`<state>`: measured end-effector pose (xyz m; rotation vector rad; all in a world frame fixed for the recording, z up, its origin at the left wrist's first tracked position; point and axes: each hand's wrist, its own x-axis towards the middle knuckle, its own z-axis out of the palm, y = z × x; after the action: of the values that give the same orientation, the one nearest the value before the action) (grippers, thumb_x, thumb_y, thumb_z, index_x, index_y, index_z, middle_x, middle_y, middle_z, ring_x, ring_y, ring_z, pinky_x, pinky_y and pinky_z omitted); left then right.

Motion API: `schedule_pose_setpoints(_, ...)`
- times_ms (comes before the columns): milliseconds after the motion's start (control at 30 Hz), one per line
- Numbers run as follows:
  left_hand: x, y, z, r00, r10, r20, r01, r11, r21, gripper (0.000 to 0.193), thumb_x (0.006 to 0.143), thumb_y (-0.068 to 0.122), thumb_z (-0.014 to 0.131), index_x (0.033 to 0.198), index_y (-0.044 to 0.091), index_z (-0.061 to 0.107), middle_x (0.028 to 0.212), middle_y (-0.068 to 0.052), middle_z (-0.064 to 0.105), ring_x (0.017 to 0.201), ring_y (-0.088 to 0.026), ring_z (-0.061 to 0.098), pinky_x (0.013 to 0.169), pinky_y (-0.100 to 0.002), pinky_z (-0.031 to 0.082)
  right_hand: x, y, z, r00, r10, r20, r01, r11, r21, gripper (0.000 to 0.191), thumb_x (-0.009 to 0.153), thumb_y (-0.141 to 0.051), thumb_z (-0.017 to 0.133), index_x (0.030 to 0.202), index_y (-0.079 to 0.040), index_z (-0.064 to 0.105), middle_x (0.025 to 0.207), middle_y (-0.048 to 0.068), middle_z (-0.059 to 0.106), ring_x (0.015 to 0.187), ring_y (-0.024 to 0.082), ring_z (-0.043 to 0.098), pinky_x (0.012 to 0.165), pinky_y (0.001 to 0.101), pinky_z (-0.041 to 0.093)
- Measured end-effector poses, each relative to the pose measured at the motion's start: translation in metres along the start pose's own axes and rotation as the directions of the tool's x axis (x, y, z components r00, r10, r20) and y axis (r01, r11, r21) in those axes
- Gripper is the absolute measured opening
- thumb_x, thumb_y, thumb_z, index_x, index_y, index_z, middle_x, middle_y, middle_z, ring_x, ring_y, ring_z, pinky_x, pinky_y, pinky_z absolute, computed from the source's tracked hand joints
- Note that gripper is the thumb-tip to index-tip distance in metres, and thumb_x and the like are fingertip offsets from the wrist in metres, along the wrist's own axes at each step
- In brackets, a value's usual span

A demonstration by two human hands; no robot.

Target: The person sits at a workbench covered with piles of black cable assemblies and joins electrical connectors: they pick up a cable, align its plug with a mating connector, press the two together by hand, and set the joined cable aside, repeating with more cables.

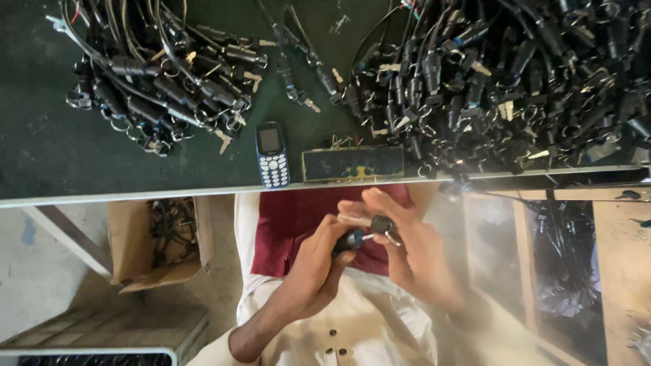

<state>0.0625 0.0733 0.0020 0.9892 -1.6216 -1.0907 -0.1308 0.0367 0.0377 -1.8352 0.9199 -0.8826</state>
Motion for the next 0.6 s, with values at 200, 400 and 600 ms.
schedule_pose_setpoints(200,-0.003,-0.002,0.005,1.0,0.016,0.013,-0.016,0.998,-0.059,0.042,0.092,-0.01,0.06,0.132,-0.001,0.05,0.107,-0.019,0.055,0.094,-0.037,0.059,0.08,-0.043,0.05,-0.015,0.016,-0.004,0.999,0.014,-0.033,-0.009,0.992,0.123,0.041,0.109,0.0,0.044,0.15,-0.003,0.042,0.137,0.02,0.068,0.132,0.03,0.069,0.114,0.0398,0.053)
schedule_pose_setpoints(400,-0.013,-0.019,0.022,0.991,0.136,-0.013,-0.135,0.989,0.055,0.035,0.092,-0.008,0.061,0.126,0.0,0.053,0.114,-0.019,0.061,0.101,-0.041,0.062,0.083,-0.048,0.05,-0.004,-0.005,0.007,0.997,0.015,0.081,-0.01,0.997,-0.072,0.039,0.109,-0.002,0.046,0.148,0.0,0.046,0.138,0.019,0.067,0.128,0.031,0.068,0.112,0.04,0.052)
schedule_pose_setpoints(600,0.006,0.005,0.035,0.957,0.288,-0.036,-0.224,0.811,0.54,0.051,0.075,-0.001,0.068,0.125,-0.008,0.061,0.113,-0.02,0.064,0.094,-0.033,0.061,0.079,-0.045,0.046,-0.011,-0.032,0.034,0.874,0.32,-0.365,-0.164,0.902,0.399,0.045,0.106,-0.007,0.044,0.15,0.0,0.036,0.142,0.021,0.061,0.127,0.032,0.065,0.109,0.0385,0.051)
